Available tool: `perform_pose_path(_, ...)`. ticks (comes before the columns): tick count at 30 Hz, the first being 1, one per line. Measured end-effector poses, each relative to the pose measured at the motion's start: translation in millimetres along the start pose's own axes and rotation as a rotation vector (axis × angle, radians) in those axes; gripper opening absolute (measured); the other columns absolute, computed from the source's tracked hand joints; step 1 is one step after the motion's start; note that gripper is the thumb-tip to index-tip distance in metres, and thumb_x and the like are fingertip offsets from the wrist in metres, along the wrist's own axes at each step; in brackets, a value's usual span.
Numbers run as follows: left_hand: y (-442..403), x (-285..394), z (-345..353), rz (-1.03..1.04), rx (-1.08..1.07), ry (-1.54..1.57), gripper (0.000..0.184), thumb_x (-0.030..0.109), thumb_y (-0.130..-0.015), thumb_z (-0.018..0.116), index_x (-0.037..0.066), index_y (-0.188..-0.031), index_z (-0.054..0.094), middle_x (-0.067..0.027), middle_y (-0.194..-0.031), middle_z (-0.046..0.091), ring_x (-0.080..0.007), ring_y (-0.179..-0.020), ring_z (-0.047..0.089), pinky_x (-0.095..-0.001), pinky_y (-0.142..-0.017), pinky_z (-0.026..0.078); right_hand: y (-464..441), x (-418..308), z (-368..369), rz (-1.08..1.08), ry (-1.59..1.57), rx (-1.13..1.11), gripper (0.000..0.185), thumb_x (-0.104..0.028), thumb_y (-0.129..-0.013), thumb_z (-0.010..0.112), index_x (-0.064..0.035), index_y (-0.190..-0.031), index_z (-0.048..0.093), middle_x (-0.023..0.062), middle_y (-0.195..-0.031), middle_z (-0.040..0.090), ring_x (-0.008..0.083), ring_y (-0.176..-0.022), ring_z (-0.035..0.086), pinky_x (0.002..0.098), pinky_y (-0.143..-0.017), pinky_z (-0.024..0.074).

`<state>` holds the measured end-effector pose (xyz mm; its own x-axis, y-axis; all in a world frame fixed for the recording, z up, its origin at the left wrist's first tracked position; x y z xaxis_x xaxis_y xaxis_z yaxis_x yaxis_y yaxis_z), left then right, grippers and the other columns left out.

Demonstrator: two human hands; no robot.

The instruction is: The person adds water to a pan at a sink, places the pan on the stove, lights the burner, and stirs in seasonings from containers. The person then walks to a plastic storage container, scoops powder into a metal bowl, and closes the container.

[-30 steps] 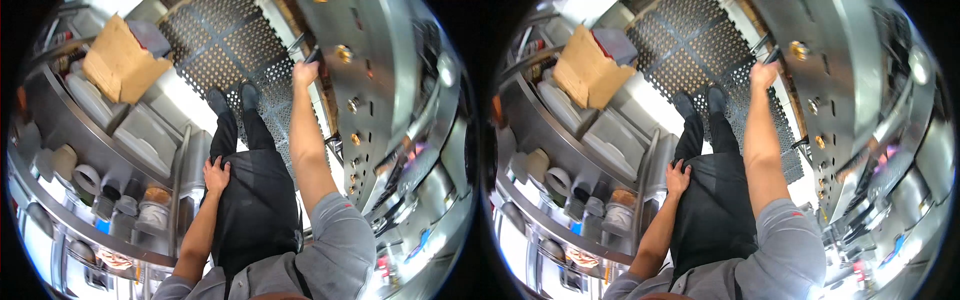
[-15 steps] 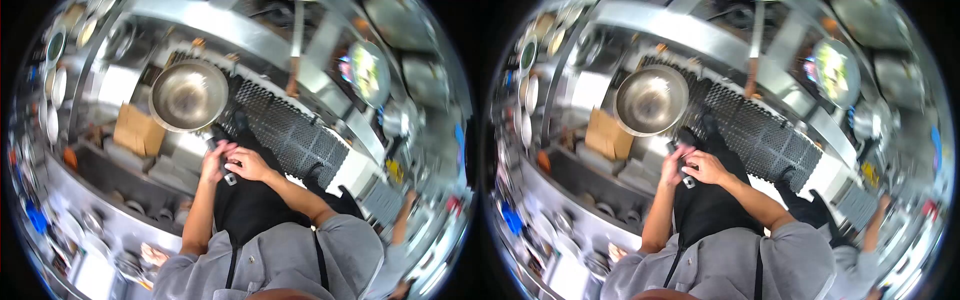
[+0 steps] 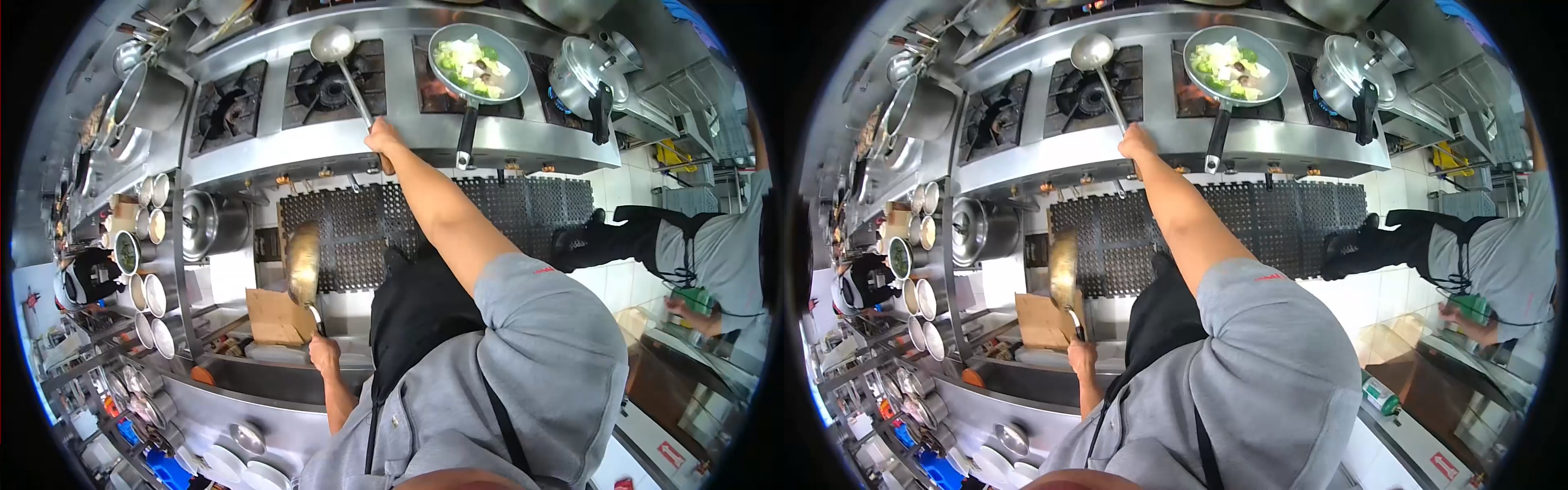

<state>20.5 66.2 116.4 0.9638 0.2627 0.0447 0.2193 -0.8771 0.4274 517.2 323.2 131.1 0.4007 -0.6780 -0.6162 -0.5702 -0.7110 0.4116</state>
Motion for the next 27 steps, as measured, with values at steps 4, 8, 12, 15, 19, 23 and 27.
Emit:
perform_pose_path(4,-19.1,-11.3,-23.2,0.221,0.154,0.120,0.015,0.010,-0.079,0.059,0.000,-0.089,0.057,-0.0233,-0.078,0.066,-0.0384,-0.077,0.067,-0.0474,-0.066,0.052,34.1,-43.7,-54.4,-0.051,-0.048,-0.065,0.048,-0.013,-0.080,0.057,0.0057,-0.123,0.051,0.0252,-0.114,0.062,0.0368,-0.108,0.061,0.0400,-0.090,0.0509)
perform_pose_path(8,-12.5,35.4,-75.6,0.046,-0.269,0.661,0.010,0.008,-0.078,0.056,-0.001,-0.077,0.051,-0.0075,-0.057,0.053,-0.0135,-0.041,0.051,-0.0307,-0.037,0.040,86.5,-25.6,-103.6,-0.327,-0.134,0.161,0.023,-0.012,-0.075,0.060,0.0022,-0.091,0.053,0.0232,-0.088,0.063,0.0377,-0.087,0.064,0.0446,-0.074,0.0486)
perform_pose_path(12,1.3,74.8,-103.3,0.067,-0.384,1.140,0.007,0.004,-0.078,0.053,-0.001,-0.074,0.051,-0.0048,-0.055,0.049,-0.0147,-0.036,0.045,-0.0290,-0.034,0.040,178.9,20.6,-174.3,-0.451,-0.309,0.208,0.021,-0.006,-0.073,0.061,-0.0024,-0.090,0.051,0.0091,-0.070,0.053,0.0162,-0.066,0.054,0.0327,-0.060,0.0435)
perform_pose_path(15,4.7,111.3,-121.9,0.180,-0.445,1.284,0.007,0.005,-0.079,0.053,0.001,-0.075,0.048,-0.0050,-0.053,0.047,-0.0146,-0.037,0.046,-0.0287,-0.034,0.039,238.0,39.2,-228.4,-0.439,-0.245,0.167,0.022,-0.006,-0.075,0.065,-0.0020,-0.092,0.052,0.0058,-0.068,0.048,0.0148,-0.061,0.046,0.0320,-0.058,0.0406)
perform_pose_path(19,-2.4,164.1,-163.8,0.421,-0.443,1.266,0.011,0.007,-0.082,0.054,0.003,-0.088,0.046,-0.0042,-0.054,0.045,-0.0136,-0.037,0.044,-0.0279,-0.035,0.039,279.6,76.3,-241.6,-0.334,-0.285,0.169,0.022,-0.010,-0.080,0.067,-0.0012,-0.093,0.052,0.0044,-0.067,0.044,0.0135,-0.061,0.041,0.0320,-0.056,0.0383)
perform_pose_path(23,10.7,205.8,-191.1,0.489,-0.412,1.110,0.017,0.011,-0.085,0.062,0.004,-0.089,0.047,-0.0009,-0.054,0.044,-0.0110,-0.040,0.042,-0.0262,-0.037,0.034,319.8,146.0,-231.8,-0.193,-0.350,0.334,0.025,-0.018,-0.081,0.070,-0.0020,-0.088,0.052,0.0112,-0.066,0.046,0.0197,-0.058,0.045,0.0343,-0.055,0.0382)
perform_pose_path(27,47.9,235.7,-205.9,0.667,-0.424,1.000,0.016,0.007,-0.084,0.063,0.003,-0.087,0.047,-0.0025,-0.054,0.046,-0.0112,-0.037,0.043,-0.0261,-0.035,0.036,383.7,234.8,-248.8,0.012,-0.323,0.460,0.024,-0.022,-0.078,0.067,-0.0032,-0.087,0.055,0.0199,-0.069,0.058,0.0401,-0.066,0.060,0.0435,-0.060,0.0447)
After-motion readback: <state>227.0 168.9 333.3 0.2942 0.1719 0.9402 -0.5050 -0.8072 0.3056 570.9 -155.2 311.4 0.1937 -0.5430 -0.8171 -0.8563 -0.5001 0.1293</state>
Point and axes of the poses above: each hand's wrist, its own y-axis away from the middle knuckle, its own z-axis out of the palm, x = y × z, the point moved 6 cm from there along -y, towards the middle knuckle
